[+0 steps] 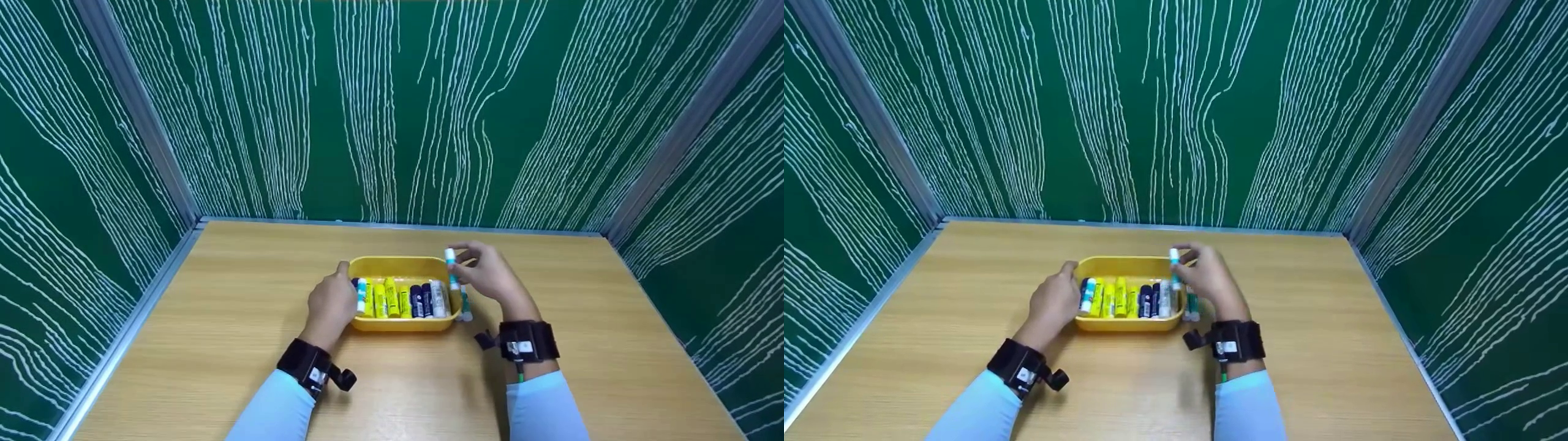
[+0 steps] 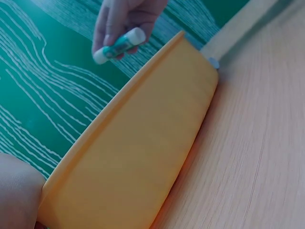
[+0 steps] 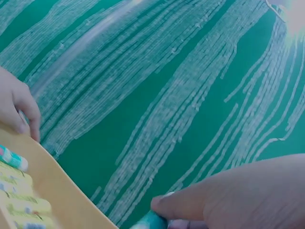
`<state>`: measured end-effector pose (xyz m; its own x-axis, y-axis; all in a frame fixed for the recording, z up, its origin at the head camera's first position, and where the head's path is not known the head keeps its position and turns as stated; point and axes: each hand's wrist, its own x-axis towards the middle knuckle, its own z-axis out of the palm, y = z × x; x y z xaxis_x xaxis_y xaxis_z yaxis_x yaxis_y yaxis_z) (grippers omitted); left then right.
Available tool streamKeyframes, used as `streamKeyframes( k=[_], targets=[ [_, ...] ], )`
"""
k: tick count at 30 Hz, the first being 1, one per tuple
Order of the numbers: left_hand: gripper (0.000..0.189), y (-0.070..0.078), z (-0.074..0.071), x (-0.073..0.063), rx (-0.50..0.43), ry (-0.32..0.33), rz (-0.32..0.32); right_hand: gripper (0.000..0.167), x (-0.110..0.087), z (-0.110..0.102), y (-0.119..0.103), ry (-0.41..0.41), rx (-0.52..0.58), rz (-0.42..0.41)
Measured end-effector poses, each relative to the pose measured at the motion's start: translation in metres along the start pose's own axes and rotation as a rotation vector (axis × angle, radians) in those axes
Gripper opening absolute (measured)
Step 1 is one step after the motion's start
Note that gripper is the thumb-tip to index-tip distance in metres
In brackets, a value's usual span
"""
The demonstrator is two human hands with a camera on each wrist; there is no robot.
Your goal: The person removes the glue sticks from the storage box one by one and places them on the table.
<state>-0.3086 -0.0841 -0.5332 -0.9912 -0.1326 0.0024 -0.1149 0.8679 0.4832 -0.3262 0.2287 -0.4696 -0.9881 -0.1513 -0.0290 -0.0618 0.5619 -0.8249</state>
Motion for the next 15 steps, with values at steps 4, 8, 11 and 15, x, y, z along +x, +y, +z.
streamKeyframes(
  k=[4,8,11,15],
  targets=[
    [0.055,0.000,0.000,0.000,-0.012,-0.014,-0.012,0.051,-0.002,-0.011,0.007,0.002,-0.030,0.071],
    [0.055,0.000,0.000,0.000,-0.018,-0.025,-0.020,0.051,-0.004,-0.019,0.013,-0.012,-0.043,0.133],
    [0.055,0.000,0.000,0.001,-0.015,-0.025,-0.017,0.049,-0.004,-0.024,0.019,-0.021,-0.046,0.164],
    [0.056,-0.001,0.000,0.001,-0.010,-0.022,-0.019,0.047,-0.003,-0.027,0.028,-0.028,-0.058,0.187]
  ],
)
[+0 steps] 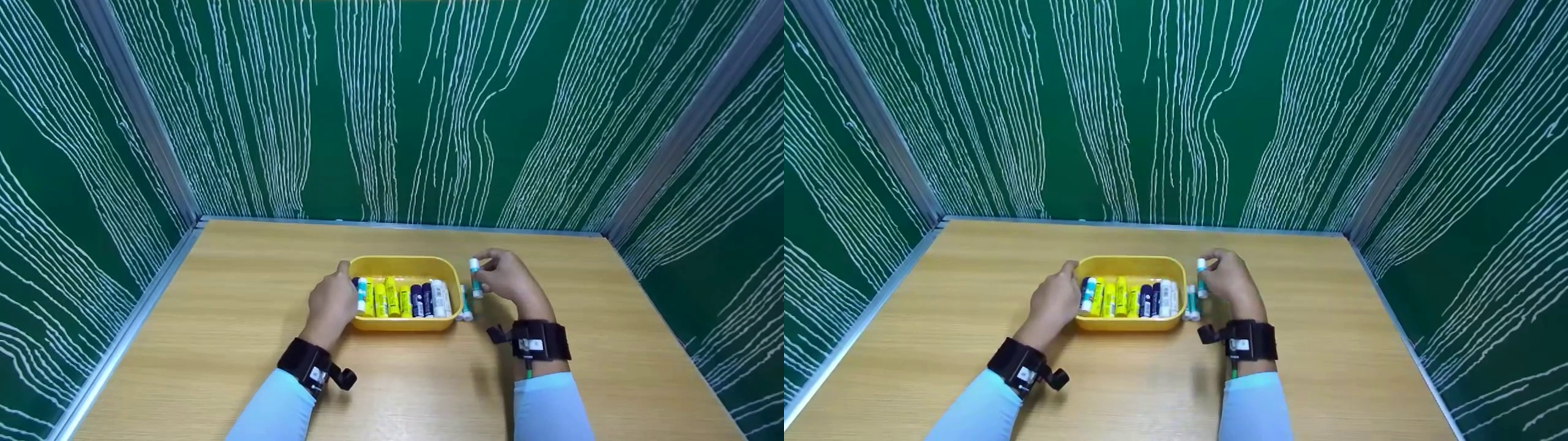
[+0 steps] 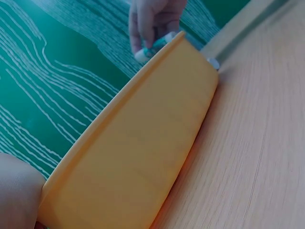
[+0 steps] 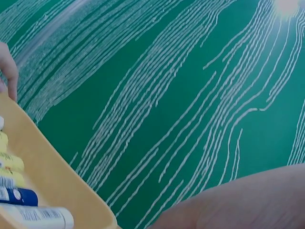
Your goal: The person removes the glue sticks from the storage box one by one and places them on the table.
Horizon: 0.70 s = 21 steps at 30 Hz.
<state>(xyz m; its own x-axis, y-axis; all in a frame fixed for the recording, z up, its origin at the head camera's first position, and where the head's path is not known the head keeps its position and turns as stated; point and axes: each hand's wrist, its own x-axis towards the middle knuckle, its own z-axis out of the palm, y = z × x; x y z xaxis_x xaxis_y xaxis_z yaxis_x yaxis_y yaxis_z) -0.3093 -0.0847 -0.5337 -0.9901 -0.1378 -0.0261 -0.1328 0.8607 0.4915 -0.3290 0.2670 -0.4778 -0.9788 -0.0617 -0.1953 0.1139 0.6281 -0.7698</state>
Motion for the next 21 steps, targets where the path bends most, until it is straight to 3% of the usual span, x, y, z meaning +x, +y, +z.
streamKeyframes(
  k=[8,14,21],
  targets=[
    [0.056,-0.001,-0.001,0.000,-0.007,0.011,0.006,0.046,0.009,0.004,0.015,-0.007,-0.066,0.100],
    [0.054,0.000,-0.001,0.001,0.017,0.026,0.048,0.044,0.015,0.012,0.025,-0.031,-0.125,0.120],
    [0.057,0.001,-0.002,-0.001,0.011,-0.005,0.016,0.037,0.016,0.022,0.030,-0.082,-0.031,0.199]
  ],
)
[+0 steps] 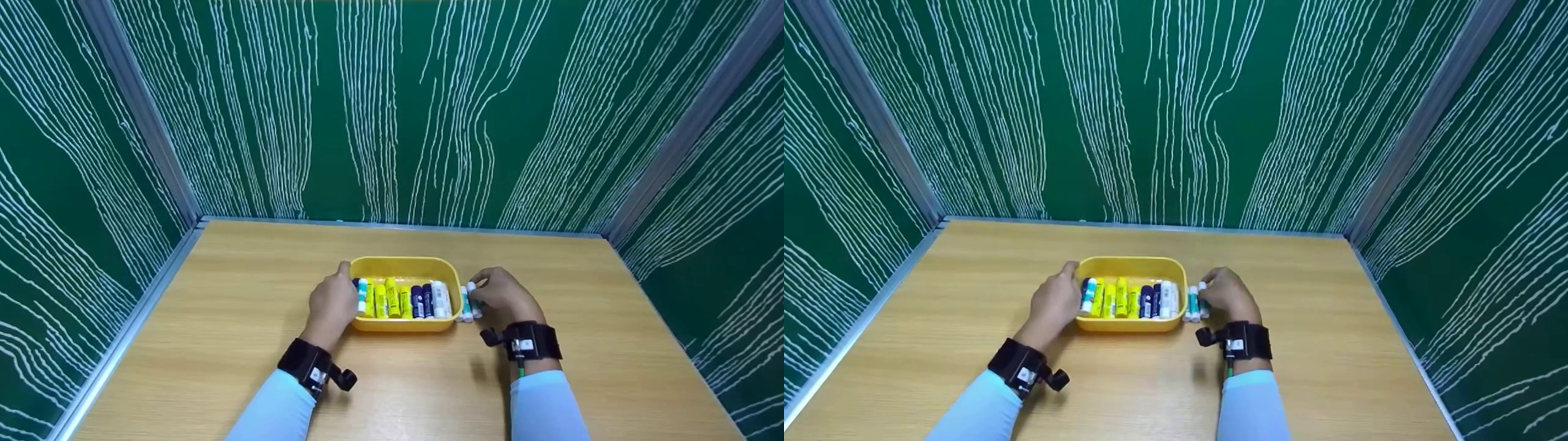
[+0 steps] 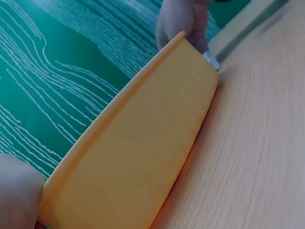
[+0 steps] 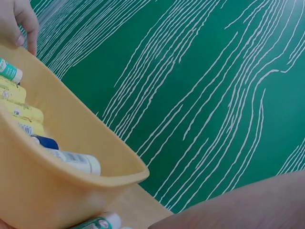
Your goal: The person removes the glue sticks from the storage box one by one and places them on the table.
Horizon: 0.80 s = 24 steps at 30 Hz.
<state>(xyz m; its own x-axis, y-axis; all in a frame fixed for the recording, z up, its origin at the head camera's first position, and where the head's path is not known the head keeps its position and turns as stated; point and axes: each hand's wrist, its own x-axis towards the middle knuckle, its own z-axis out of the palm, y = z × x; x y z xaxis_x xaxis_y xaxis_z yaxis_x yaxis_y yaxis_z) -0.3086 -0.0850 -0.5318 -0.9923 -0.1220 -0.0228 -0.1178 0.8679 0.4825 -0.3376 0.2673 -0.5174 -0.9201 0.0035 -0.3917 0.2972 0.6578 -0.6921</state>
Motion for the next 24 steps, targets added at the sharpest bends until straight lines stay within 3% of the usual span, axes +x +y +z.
streamKeyframes(
  k=[17,24],
  targets=[
    [0.058,0.0006,0.0036,-0.0017,-0.020,-0.007,-0.021,0.040,-0.0061,0.0055,0.0081,-0.032,0.149,0.022],
    [0.057,0.0012,0.0018,0.0012,0.012,0.013,-0.011,0.043,-0.0043,0.0076,0.0072,-0.036,0.281,0.059]
  ],
)
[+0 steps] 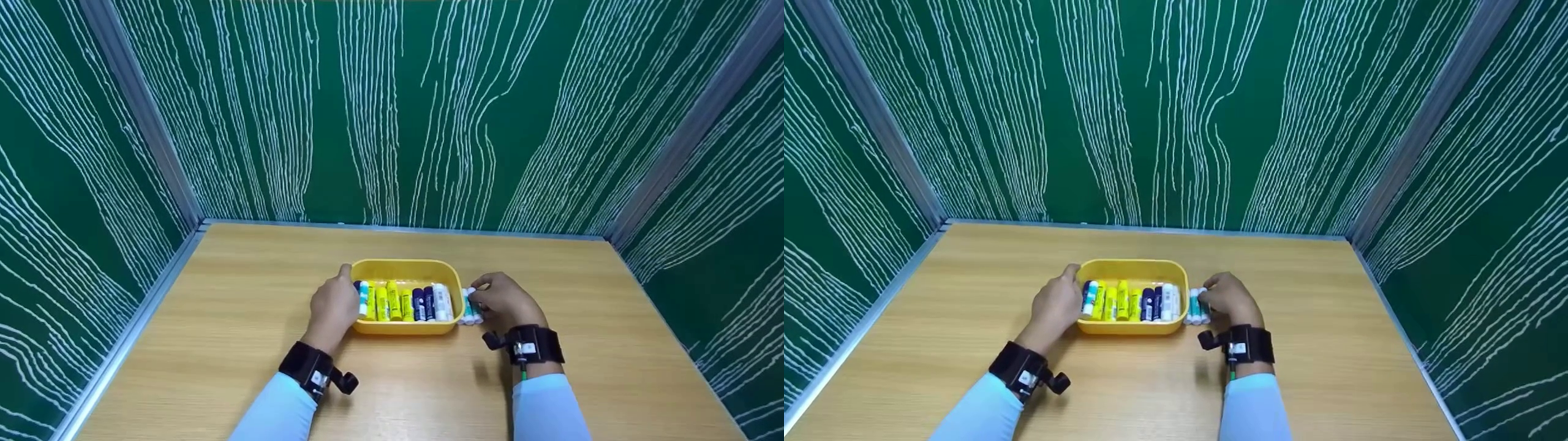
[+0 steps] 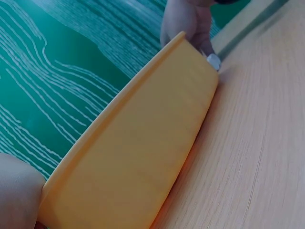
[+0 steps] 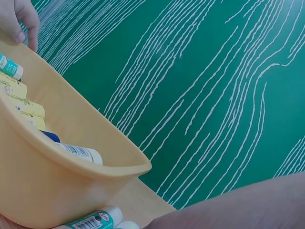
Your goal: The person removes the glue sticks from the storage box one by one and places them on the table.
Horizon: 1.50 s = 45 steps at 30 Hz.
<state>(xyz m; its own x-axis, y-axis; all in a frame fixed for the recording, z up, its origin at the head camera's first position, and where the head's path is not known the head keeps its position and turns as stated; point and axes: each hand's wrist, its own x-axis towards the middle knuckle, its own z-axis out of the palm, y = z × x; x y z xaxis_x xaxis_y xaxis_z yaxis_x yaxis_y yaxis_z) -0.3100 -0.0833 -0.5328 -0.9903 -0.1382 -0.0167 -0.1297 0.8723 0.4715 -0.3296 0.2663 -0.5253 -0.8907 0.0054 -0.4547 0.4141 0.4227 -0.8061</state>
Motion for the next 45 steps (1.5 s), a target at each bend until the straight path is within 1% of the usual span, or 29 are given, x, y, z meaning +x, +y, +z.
streamKeyframes(
  k=[4,8,15,18,23,28,31,34,36,41,45],
  targets=[
    [0.058,0.000,0.002,-0.001,-0.022,-0.018,-0.023,0.044,0.001,0.001,0.003,0.022,-0.004,0.012],
    [0.059,0.001,0.002,-0.002,-0.032,-0.030,-0.022,0.047,0.002,-0.001,0.005,0.035,-0.057,0.004],
    [0.060,0.003,0.000,-0.003,-0.034,-0.027,-0.035,0.052,0.003,-0.005,-0.001,0.022,-0.069,0.018],
    [0.060,0.001,0.000,-0.004,-0.035,-0.025,-0.026,0.054,0.001,-0.006,-0.005,0.046,-0.124,0.022],
    [0.058,-0.001,0.000,-0.003,-0.041,-0.004,-0.005,0.057,-0.008,-0.008,-0.019,0.096,-0.200,-0.010],
    [0.055,-0.003,0.001,-0.001,-0.031,0.027,0.038,0.055,-0.015,-0.003,-0.038,0.146,-0.245,-0.140],
    [0.055,-0.004,0.001,0.000,-0.025,0.024,0.041,0.052,-0.018,0.008,-0.050,0.165,-0.285,-0.242],
    [0.056,-0.005,0.001,0.000,-0.028,0.015,0.033,0.048,-0.021,0.025,-0.061,0.165,-0.287,-0.298],
    [0.056,-0.005,0.001,0.001,-0.031,0.011,0.032,0.047,-0.023,0.039,-0.067,0.150,-0.275,-0.335],
    [0.056,-0.006,0.003,0.002,-0.044,0.016,0.039,0.046,-0.024,0.079,-0.079,0.086,-0.231,-0.383],
    [0.056,-0.006,0.004,0.003,-0.058,0.019,0.048,0.046,-0.019,0.109,-0.085,0.043,-0.245,-0.404]
  ],
)
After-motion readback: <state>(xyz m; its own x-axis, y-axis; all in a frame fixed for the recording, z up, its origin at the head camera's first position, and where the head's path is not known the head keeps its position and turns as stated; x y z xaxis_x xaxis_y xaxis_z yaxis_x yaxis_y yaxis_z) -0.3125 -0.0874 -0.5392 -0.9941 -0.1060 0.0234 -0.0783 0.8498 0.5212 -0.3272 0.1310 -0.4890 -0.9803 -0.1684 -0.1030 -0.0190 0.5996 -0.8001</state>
